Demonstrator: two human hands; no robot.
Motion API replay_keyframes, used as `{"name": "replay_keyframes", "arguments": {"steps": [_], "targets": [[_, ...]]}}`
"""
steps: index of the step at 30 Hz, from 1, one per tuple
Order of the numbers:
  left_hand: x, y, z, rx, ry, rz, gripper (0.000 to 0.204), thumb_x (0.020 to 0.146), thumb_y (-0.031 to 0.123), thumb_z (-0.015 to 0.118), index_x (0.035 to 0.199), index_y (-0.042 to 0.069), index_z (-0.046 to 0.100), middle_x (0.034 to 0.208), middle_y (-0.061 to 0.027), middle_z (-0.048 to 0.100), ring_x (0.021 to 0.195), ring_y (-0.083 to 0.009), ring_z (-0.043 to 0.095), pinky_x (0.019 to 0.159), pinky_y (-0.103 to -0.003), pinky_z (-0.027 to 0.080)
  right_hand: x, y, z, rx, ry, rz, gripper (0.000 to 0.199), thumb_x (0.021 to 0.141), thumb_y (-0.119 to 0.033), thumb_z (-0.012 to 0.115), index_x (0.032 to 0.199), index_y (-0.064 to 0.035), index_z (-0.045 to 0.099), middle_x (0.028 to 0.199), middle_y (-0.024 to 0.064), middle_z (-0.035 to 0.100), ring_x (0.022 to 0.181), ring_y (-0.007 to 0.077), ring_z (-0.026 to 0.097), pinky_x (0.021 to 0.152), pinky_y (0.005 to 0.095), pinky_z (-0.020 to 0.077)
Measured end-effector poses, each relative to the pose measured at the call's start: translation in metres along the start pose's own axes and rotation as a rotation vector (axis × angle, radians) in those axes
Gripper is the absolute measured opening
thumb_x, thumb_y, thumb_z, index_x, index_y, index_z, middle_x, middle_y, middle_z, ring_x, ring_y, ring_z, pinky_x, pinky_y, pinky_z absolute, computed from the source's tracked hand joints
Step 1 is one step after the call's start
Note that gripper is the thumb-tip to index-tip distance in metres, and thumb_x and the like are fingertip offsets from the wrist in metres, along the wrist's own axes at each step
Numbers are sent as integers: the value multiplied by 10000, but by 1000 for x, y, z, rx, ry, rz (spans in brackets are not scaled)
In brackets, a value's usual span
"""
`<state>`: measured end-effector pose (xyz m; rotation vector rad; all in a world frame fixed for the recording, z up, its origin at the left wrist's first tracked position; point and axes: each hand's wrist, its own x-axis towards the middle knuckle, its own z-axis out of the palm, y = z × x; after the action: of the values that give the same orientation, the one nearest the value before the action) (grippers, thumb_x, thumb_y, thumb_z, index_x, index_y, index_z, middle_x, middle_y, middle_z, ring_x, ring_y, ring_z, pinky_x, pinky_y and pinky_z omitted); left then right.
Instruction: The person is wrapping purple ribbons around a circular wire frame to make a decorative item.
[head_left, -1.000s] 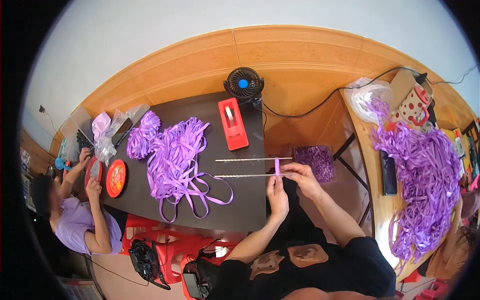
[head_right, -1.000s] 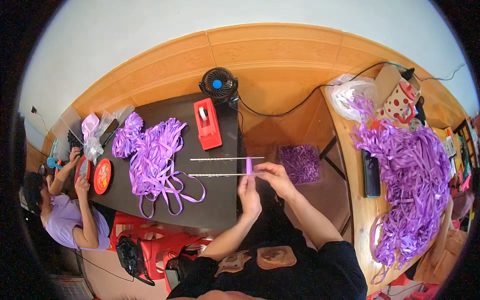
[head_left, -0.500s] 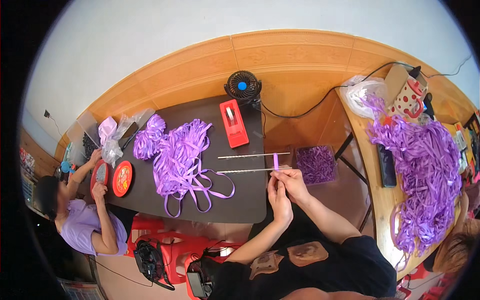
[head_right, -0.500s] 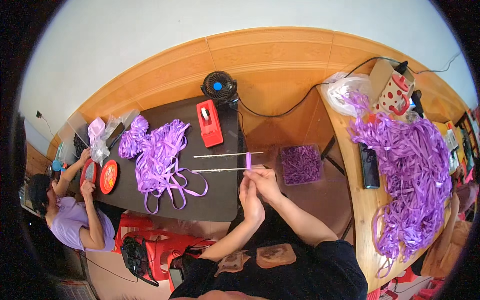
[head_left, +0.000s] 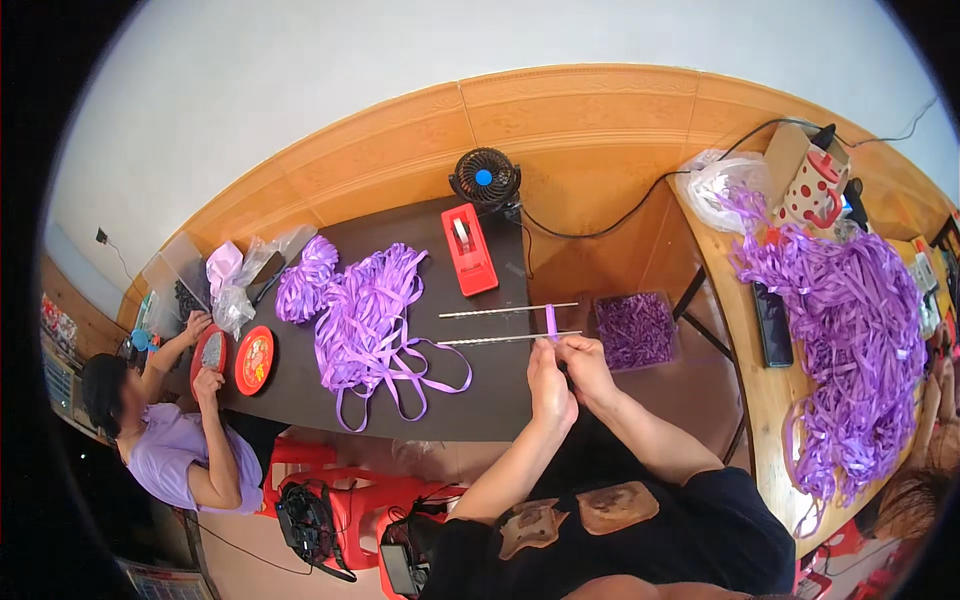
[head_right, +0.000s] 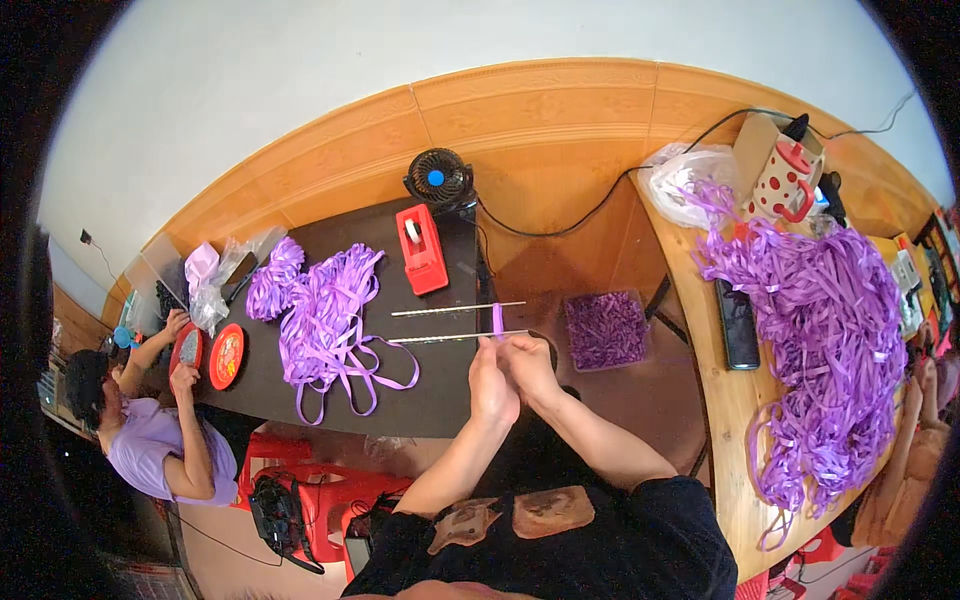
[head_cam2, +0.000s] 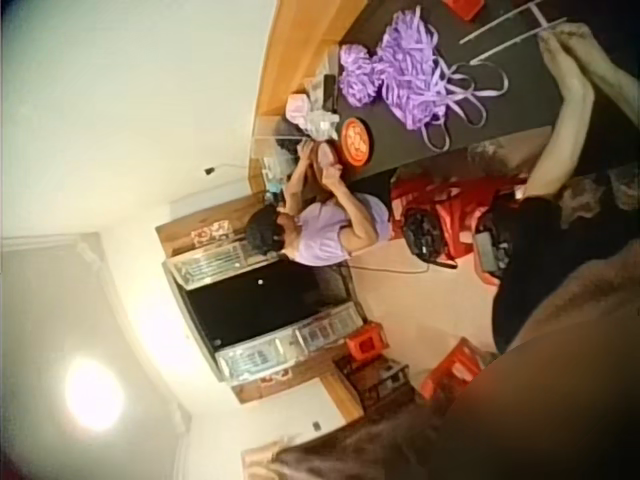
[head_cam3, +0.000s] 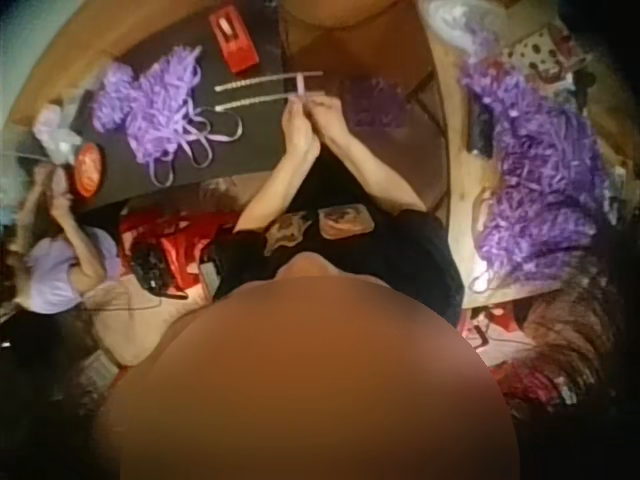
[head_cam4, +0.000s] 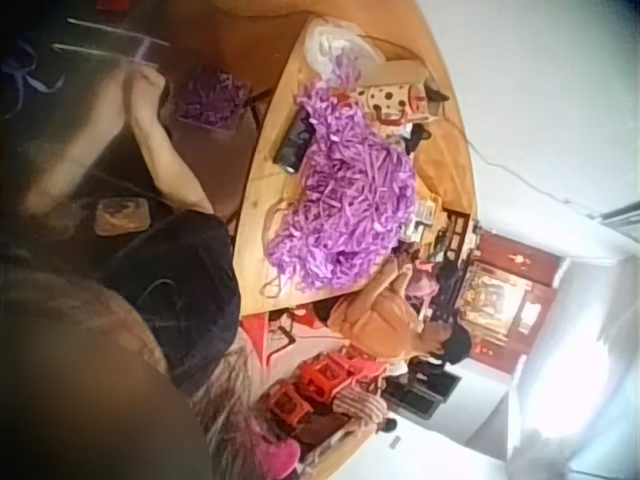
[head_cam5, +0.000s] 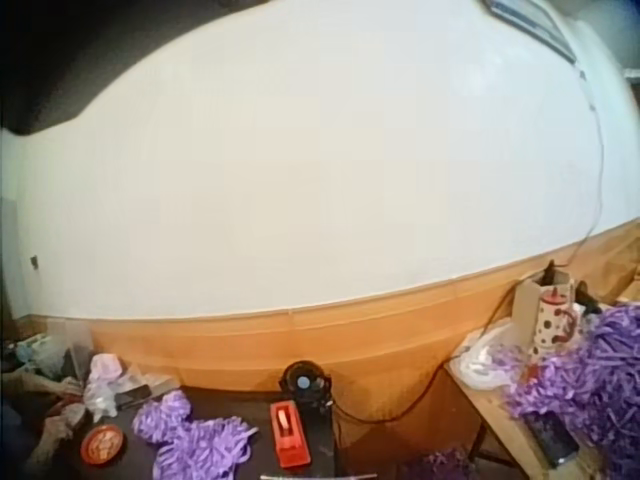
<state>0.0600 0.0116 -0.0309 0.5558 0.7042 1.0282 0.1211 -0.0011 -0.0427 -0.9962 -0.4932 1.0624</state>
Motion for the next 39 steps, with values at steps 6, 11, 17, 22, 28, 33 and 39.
{"name": "replay_keyframes", "arguments": {"steps": [6,11,17,22,28,33,39], "targets": [[12,15,-3,-23,-44,-214,365,983,409,370,964,83,532,926,-37,544,884,-148,490,782,-326,392,2,-2,-4,65,-23,141,160,859,-32,546,756,-2,665,740,47,644,654,109,572,608,245,444],[17,23,-8,42,13,-290,447,963,494,346,981,96,549,930,-45,558,917,-177,494,813,-385,372,0,-9,5,34,7,147,146,856,-48,566,763,-7,671,728,38,645,646,110,573,615,240,438],[13,47,-11,-26,-187,-452,561,940,565,302,1019,66,545,1014,-44,544,955,-208,487,859,-395,340,-13,-16,0,-46,31,-2,127,849,-53,596,771,17,668,900,82,638,731,127,586,659,261,454],[9,56,-10,-90,-208,-496,682,909,591,337,1191,-13,482,1150,-109,509,1102,-276,456,934,-384,328,-16,-19,-30,-360,202,-507,45,818,-33,631,807,10,641,1030,109,608,956,184,544,829,311,427],[10,54,-19,-209,-299,-496,721,891,593,392,1248,-34,409,1213,-142,481,1144,-300,442,906,-384,352,46,-65,-3,-666,-70,-521,142,826,-63,614,907,44,660,924,99,632,904,151,570,775,263,437],[7,57,-19,-270,-354,-511,755,877,611,406,1252,-43,396,1225,-138,475,1137,-294,444,879,-370,374,110,-64,56,-731,-228,-344,192,843,-141,622,903,36,665,845,52,653,764,97,566,672,240,441],[10,51,-20,-236,-328,-527,703,905,605,336,1243,-5,426,1200,-107,495,1104,-263,469,860,-357,376,154,-45,95,-641,-206,-97,243,807,-230,678,778,12,687,685,59,645,618,105,564,591,270,434]]}}
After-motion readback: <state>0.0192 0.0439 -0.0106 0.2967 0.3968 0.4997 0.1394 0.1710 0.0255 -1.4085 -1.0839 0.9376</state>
